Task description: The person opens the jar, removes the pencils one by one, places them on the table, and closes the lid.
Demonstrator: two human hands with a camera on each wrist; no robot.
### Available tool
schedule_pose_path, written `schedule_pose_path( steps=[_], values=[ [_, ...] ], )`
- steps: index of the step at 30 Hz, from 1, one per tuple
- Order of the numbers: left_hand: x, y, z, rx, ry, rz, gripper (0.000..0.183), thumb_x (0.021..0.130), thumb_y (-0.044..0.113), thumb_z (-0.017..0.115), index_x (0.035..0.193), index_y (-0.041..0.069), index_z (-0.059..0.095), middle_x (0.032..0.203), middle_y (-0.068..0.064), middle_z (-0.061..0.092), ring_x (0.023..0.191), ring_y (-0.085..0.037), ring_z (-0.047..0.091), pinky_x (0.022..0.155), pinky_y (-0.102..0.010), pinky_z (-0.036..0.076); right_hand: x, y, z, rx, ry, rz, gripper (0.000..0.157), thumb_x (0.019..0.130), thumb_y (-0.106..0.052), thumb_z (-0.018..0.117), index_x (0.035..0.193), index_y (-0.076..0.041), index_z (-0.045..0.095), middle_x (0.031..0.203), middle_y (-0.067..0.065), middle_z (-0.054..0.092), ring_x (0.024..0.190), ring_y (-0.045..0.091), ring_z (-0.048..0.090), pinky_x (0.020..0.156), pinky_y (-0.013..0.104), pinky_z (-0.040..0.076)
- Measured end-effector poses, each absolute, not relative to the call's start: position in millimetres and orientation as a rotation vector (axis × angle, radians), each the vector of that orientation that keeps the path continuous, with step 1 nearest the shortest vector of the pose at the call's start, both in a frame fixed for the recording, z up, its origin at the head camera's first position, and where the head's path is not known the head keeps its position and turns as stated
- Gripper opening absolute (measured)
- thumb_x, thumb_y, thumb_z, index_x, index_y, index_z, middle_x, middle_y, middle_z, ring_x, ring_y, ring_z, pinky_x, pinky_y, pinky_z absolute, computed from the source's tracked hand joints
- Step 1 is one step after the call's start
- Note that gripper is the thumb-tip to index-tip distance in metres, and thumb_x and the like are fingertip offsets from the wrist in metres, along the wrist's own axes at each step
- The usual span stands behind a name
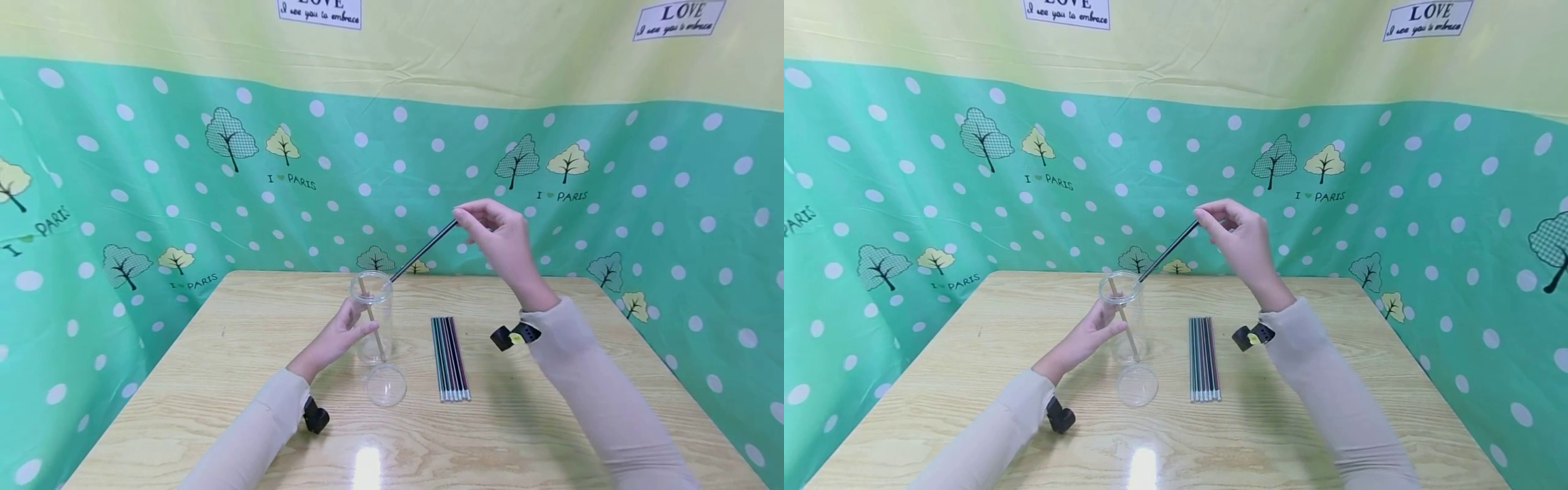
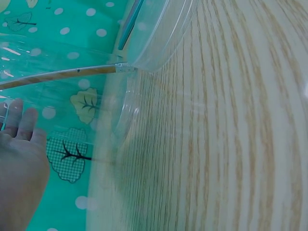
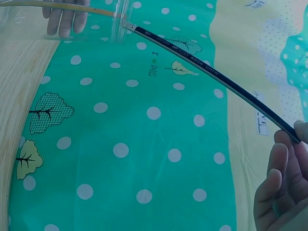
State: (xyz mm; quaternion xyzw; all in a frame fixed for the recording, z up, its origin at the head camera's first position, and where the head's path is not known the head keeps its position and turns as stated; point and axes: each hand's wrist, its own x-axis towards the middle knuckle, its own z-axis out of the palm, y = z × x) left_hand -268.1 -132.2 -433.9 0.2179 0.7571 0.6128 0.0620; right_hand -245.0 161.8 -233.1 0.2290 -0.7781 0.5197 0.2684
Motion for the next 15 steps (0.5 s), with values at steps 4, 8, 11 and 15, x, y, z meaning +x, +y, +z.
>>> schedule_pose_path(
  steps=[4, 8, 11, 15],
  values=[
    [-268, -132, -434, 0.658, 2.287, 1.853, 0.070, 0.100, 0.027, 0.064, 0.157, 0.024, 0.023, 0.162, -0.013, 0.027, 0.150, -0.031, 0.019, 0.119, -0.055, 0.016, -242, 165, -231, 0.615, -2.088, 1.407, 0.021, 0.099, -0.016, 0.067, 0.108, 0.002, 0.072, 0.095, 0.012, 0.073, 0.068, 0.014, 0.064, 0.063, 0.022, 0.052],
    [-267, -132, -433, 0.648, 2.290, 1.849, 0.070, 0.101, 0.027, 0.063, 0.157, 0.025, 0.022, 0.162, -0.013, 0.027, 0.150, -0.031, 0.019, 0.119, -0.055, 0.016, -245, 168, -233, 0.606, -2.092, 1.414, 0.023, 0.099, -0.018, 0.066, 0.109, 0.001, 0.072, 0.095, 0.009, 0.073, 0.069, 0.016, 0.064, 0.064, 0.022, 0.052],
    [-267, -132, -433, 0.644, 2.294, 1.848, 0.070, 0.101, 0.027, 0.063, 0.157, 0.024, 0.022, 0.162, -0.013, 0.027, 0.150, -0.031, 0.018, 0.119, -0.055, 0.015, -257, 175, -239, 0.600, -2.079, 1.424, 0.023, 0.098, -0.020, 0.067, 0.110, -0.001, 0.072, 0.095, 0.006, 0.073, 0.070, 0.019, 0.064, 0.063, 0.023, 0.052],
    [-267, -132, -433, 0.651, 2.297, 1.849, 0.070, 0.101, 0.027, 0.063, 0.157, 0.024, 0.022, 0.162, -0.013, 0.026, 0.150, -0.031, 0.019, 0.119, -0.055, 0.015, -270, 184, -245, 0.614, -2.030, 1.440, 0.023, 0.097, -0.023, 0.070, 0.110, -0.004, 0.074, 0.094, 0.005, 0.073, 0.068, 0.022, 0.063, 0.058, 0.023, 0.051]
  ],
)
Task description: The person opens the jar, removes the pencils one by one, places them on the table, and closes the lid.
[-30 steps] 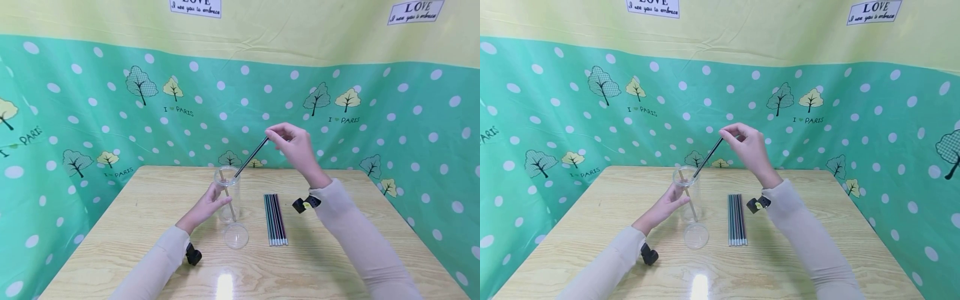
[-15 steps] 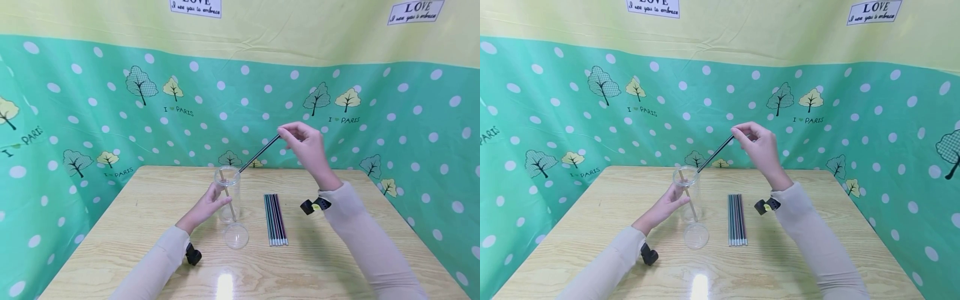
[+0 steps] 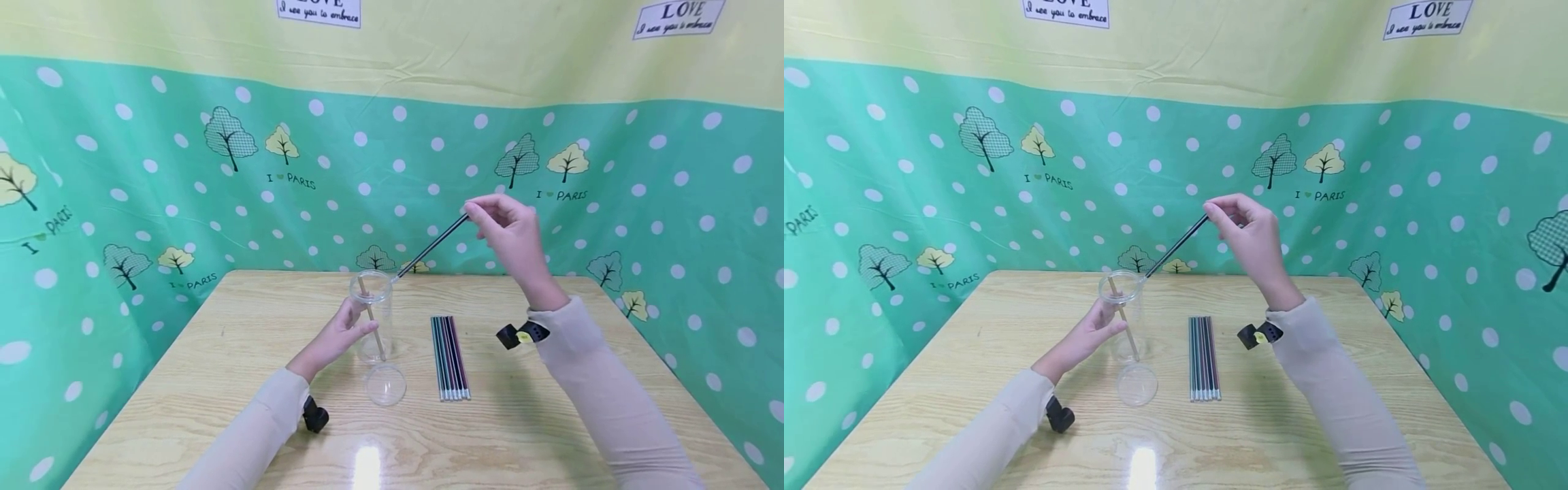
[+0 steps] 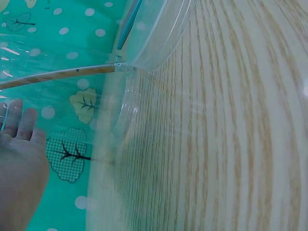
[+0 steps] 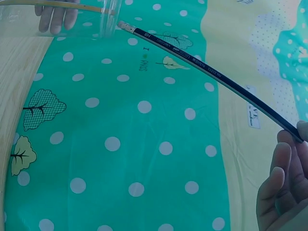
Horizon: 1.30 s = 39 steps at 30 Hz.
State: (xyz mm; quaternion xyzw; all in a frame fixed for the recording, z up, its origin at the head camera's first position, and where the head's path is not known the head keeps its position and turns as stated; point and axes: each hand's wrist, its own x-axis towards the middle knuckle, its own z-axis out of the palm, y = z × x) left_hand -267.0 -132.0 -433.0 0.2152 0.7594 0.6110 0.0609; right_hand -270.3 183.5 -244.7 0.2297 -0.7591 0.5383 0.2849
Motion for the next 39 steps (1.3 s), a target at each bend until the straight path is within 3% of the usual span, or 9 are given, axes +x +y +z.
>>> schedule_pose_path(
  steps=[15, 21, 30, 39],
  values=[
    [-268, -132, -433, 0.663, 2.301, 1.840, 0.070, 0.101, 0.026, 0.063, 0.157, 0.023, 0.022, 0.162, -0.013, 0.026, 0.150, -0.031, 0.019, 0.120, -0.053, 0.014, -268, 197, -246, 0.529, -2.071, 1.438, 0.030, 0.096, -0.033, 0.070, 0.112, -0.009, 0.074, 0.095, 0.004, 0.072, 0.072, 0.023, 0.063, 0.059, 0.025, 0.052],
    [-268, -133, -434, 0.657, 2.302, 1.834, 0.069, 0.101, 0.028, 0.063, 0.157, 0.024, 0.023, 0.162, -0.013, 0.025, 0.150, -0.031, 0.019, 0.119, -0.055, 0.015, -271, 203, -252, 0.488, -2.097, 1.428, 0.032, 0.095, -0.036, 0.070, 0.113, -0.009, 0.074, 0.096, 0.003, 0.072, 0.074, 0.029, 0.063, 0.061, 0.025, 0.051],
    [-266, -134, -434, 0.645, 2.298, 1.832, 0.070, 0.101, 0.029, 0.063, 0.157, 0.024, 0.022, 0.162, -0.014, 0.025, 0.150, -0.032, 0.020, 0.118, -0.057, 0.017, -276, 211, -267, 0.448, -2.150, 1.443, 0.037, 0.094, -0.044, 0.069, 0.114, -0.013, 0.073, 0.098, 0.005, 0.072, 0.074, 0.022, 0.062, 0.064, 0.031, 0.052],
    [-267, -133, -434, 0.670, 2.301, 1.831, 0.069, 0.101, 0.026, 0.063, 0.157, 0.023, 0.022, 0.162, -0.014, 0.026, 0.149, -0.032, 0.020, 0.118, -0.057, 0.016, -283, 216, -279, 0.410, -2.214, 1.467, 0.039, 0.093, -0.048, 0.068, 0.114, -0.014, 0.070, 0.097, 0.004, 0.072, 0.077, 0.023, 0.063, 0.061, 0.027, 0.051]
  ],
)
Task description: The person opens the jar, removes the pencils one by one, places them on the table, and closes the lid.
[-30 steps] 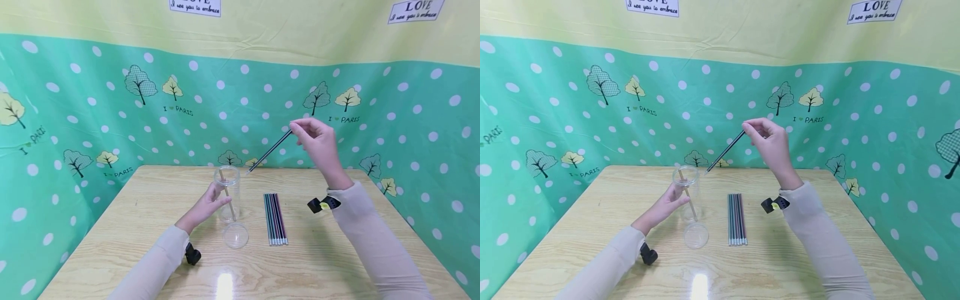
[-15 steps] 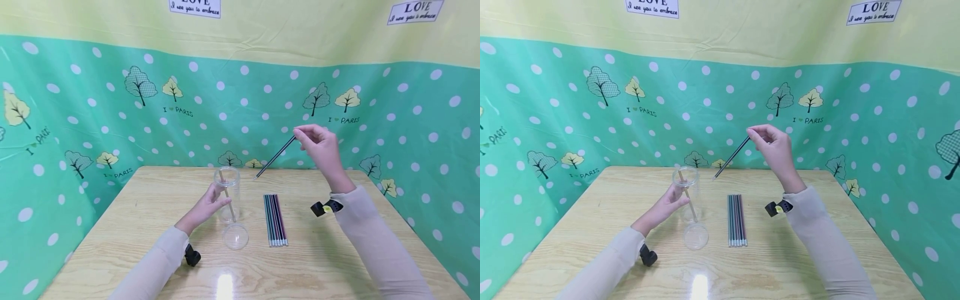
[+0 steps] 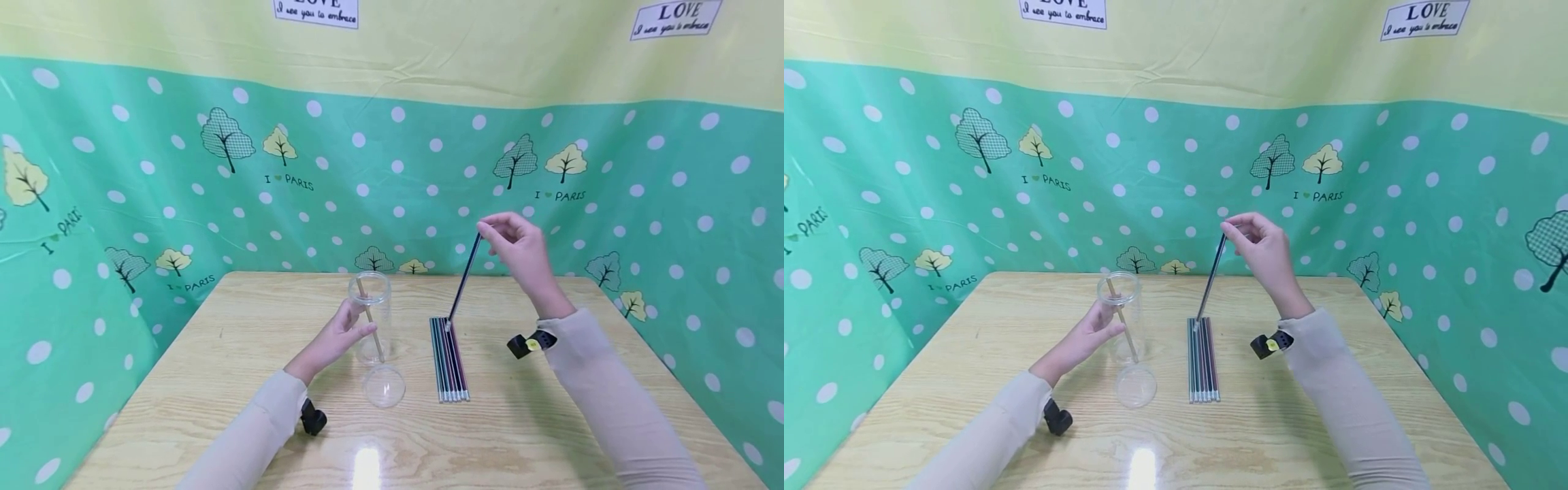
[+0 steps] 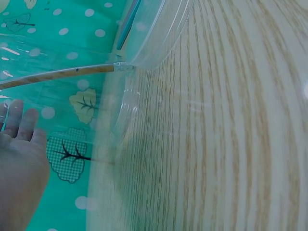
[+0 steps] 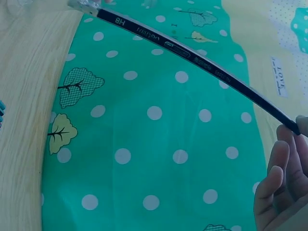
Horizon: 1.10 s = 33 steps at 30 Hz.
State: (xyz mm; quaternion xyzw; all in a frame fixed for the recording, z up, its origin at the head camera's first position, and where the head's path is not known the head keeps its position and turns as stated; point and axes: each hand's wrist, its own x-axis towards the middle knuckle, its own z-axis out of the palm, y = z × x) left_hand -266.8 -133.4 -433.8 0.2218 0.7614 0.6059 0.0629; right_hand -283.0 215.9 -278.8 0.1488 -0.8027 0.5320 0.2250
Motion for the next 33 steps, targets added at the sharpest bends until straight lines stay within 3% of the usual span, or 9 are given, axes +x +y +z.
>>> schedule_pose_path(
  steps=[8, 14, 23, 33],
  values=[
    [-266, -133, -433, 0.649, 2.291, 1.832, 0.069, 0.101, 0.027, 0.062, 0.157, 0.023, 0.022, 0.162, -0.015, 0.026, 0.150, -0.033, 0.019, 0.118, -0.058, 0.017, -289, 221, -290, 0.379, -2.271, 1.493, 0.042, 0.091, -0.052, 0.068, 0.113, -0.016, 0.070, 0.097, 0.004, 0.072, 0.074, 0.022, 0.063, 0.057, 0.027, 0.049],
    [-265, -133, -433, 0.652, 2.288, 1.838, 0.069, 0.101, 0.027, 0.062, 0.157, 0.023, 0.022, 0.162, -0.015, 0.025, 0.150, -0.033, 0.019, 0.118, -0.058, 0.017, -298, 226, -302, 0.328, -2.372, 1.547, 0.046, 0.091, -0.053, 0.068, 0.117, -0.015, 0.069, 0.101, 0.004, 0.072, 0.080, 0.027, 0.064, 0.063, 0.028, 0.052],
    [-266, -133, -433, 0.651, 2.296, 1.827, 0.070, 0.101, 0.028, 0.062, 0.158, 0.023, 0.021, 0.162, -0.015, 0.025, 0.150, -0.032, 0.019, 0.119, -0.056, 0.016, -311, 235, -331, 0.273, -2.521, 1.588, 0.049, 0.094, -0.052, 0.066, 0.121, -0.011, 0.068, 0.093, 0.004, 0.066, 0.074, 0.019, 0.059, 0.062, 0.028, 0.052],
    [-266, -134, -433, 0.672, 2.295, 1.825, 0.070, 0.102, 0.026, 0.061, 0.158, 0.018, 0.020, 0.162, -0.017, 0.024, 0.150, -0.033, 0.017, 0.118, -0.057, 0.016, -325, 244, -373, 0.206, -2.622, 1.644, 0.048, 0.097, -0.045, 0.064, 0.123, -0.004, 0.067, 0.105, 0.009, 0.065, 0.073, 0.016, 0.056, 0.062, 0.027, 0.052]
  ],
)
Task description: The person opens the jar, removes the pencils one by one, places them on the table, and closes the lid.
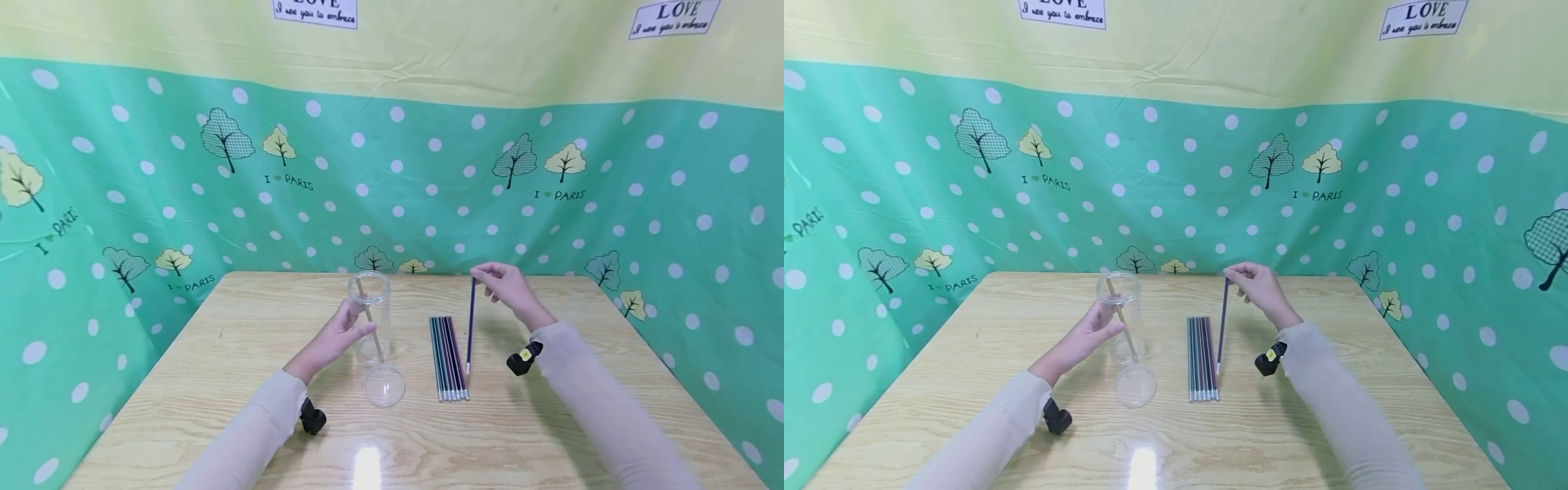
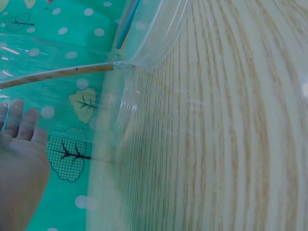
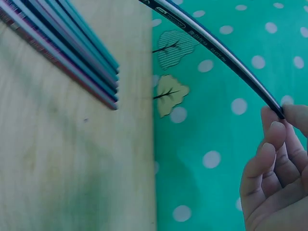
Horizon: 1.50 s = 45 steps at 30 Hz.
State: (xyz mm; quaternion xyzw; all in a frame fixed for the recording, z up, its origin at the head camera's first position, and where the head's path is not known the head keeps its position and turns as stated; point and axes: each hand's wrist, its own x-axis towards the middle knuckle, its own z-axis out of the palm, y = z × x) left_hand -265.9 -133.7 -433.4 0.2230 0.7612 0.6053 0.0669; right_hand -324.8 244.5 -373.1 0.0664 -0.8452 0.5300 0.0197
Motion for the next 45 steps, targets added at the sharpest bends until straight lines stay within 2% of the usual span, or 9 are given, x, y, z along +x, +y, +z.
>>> schedule_pose_path(
  steps=[8, 13, 16, 22, 27, 36, 45],
  values=[
    [-266, -133, -433, 0.669, 2.292, 1.821, 0.071, 0.102, 0.027, 0.061, 0.158, 0.017, 0.019, 0.162, -0.017, 0.025, 0.150, -0.033, 0.017, 0.118, -0.057, 0.016, -327, 245, -394, 0.192, -2.661, 1.663, 0.038, 0.099, -0.037, 0.064, 0.118, -0.004, 0.068, 0.102, 0.008, 0.065, 0.069, 0.015, 0.053, 0.060, 0.026, 0.052],
    [-266, -134, -433, 0.668, 2.304, 1.812, 0.070, 0.102, 0.028, 0.061, 0.157, 0.019, 0.021, 0.162, -0.017, 0.025, 0.150, -0.033, 0.017, 0.119, -0.056, 0.016, -329, 246, -408, 0.154, -2.723, 1.667, 0.038, 0.100, -0.036, 0.064, 0.120, -0.005, 0.068, 0.105, 0.007, 0.067, 0.069, 0.014, 0.053, 0.071, 0.037, 0.055],
    [-266, -134, -433, 0.670, 2.304, 1.811, 0.070, 0.102, 0.027, 0.061, 0.158, 0.020, 0.020, 0.162, -0.016, 0.024, 0.150, -0.033, 0.017, 0.119, -0.055, 0.016, -331, 245, -417, 0.157, -2.758, 1.662, 0.042, 0.100, -0.037, 0.063, 0.122, -0.001, 0.066, 0.104, 0.006, 0.069, 0.070, 0.015, 0.054, 0.073, 0.041, 0.055],
    [-267, -134, -433, 0.682, 2.306, 1.809, 0.070, 0.102, 0.027, 0.061, 0.158, 0.021, 0.020, 0.162, -0.017, 0.025, 0.150, -0.033, 0.018, 0.118, -0.056, 0.016, -328, 243, -429, 0.169, -2.773, 1.698, 0.042, 0.101, -0.030, 0.063, 0.125, 0.005, 0.063, 0.101, 0.009, 0.068, 0.079, 0.025, 0.061, 0.070, 0.035, 0.056],
    [-268, -134, -433, 0.687, 2.306, 1.809, 0.069, 0.102, 0.027, 0.061, 0.157, 0.019, 0.021, 0.161, -0.018, 0.025, 0.150, -0.034, 0.019, 0.118, -0.056, 0.017, -328, 238, -438, 0.120, -2.758, 1.768, 0.038, 0.101, -0.024, 0.062, 0.123, 0.007, 0.062, 0.097, 0.012, 0.067, 0.080, 0.021, 0.067, 0.074, 0.033, 0.060],
    [-267, -135, -433, 0.663, 2.300, 1.805, 0.070, 0.101, 0.028, 0.062, 0.157, 0.018, 0.021, 0.161, -0.018, 0.026, 0.150, -0.033, 0.019, 0.119, -0.054, 0.017, -333, 229, -446, 0.104, -2.799, 1.751, 0.035, 0.101, -0.020, 0.061, 0.121, 0.010, 0.061, 0.090, 0.012, 0.065, 0.075, 0.015, 0.063, 0.073, 0.030, 0.060],
    [-268, -136, -435, 0.687, 2.306, 1.810, 0.066, 0.102, 0.027, 0.062, 0.156, 0.020, 0.024, 0.160, -0.018, 0.028, 0.149, -0.033, 0.019, 0.119, -0.054, 0.016, -339, 221, -454, 0.045, -2.880, 1.638, 0.027, 0.099, -0.020, 0.064, 0.110, 0.005, 0.067, 0.083, 0.008, 0.064, 0.070, 0.014, 0.061, 0.067, 0.027, 0.059]
  ],
)
